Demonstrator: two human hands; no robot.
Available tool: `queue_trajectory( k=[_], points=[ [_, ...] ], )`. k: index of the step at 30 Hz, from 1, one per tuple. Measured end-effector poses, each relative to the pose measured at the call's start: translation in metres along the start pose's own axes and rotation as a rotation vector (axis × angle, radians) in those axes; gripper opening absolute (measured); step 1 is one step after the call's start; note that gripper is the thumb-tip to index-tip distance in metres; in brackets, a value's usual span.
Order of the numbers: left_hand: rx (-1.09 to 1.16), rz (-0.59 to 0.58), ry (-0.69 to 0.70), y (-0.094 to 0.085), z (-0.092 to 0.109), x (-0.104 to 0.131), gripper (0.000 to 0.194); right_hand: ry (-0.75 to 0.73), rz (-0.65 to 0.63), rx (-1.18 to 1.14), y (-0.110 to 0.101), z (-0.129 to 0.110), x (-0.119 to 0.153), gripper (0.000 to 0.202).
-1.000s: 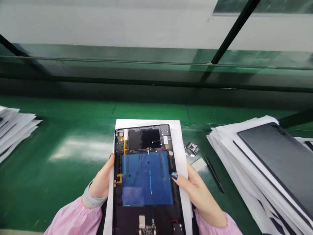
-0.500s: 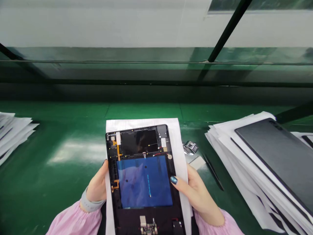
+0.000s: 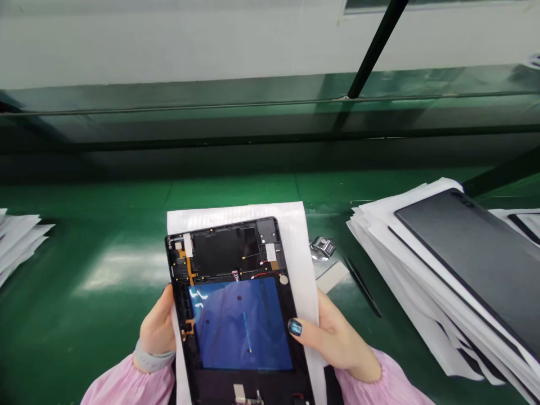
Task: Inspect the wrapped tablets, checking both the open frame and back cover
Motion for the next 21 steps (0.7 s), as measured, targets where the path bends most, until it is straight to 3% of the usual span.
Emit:
queue_trajectory(
  k=[4, 11, 16, 21],
  points=[
    [-0.014, 0.006, 0.024, -0.004, 0.003, 0.003, 0.046, 0.022, -0.032, -0.018, 0.002, 0.001, 0.002, 0.055],
    [0.02, -0.138, 0.065, 0.01, 0.006, 0.0, 0.059, 0.03, -0.115, 0.007, 0.003, 0.003, 0.001, 0.058],
    [0.005, -0.111, 0.082, 0.007, 0.005, 0.0, 0.058, 0.024, -0.164, -0.003, 0.008, 0.003, 0.001, 0.063],
    [0.028, -0.127, 0.11, 0.011, 0.008, -0.002, 0.057, 0.026, -0.191, -0.098, 0.018, -0.002, 0.0, 0.057]
  ],
)
Point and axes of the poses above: each hand's wrist, its own x-axis away from the middle knuckle, its own y-axis out of the palm, z = x × y, the point moved 10 cm from there along -x, towards the middle knuckle, and after that the axes turned 6 degrees about x, right-handed, at the moved point
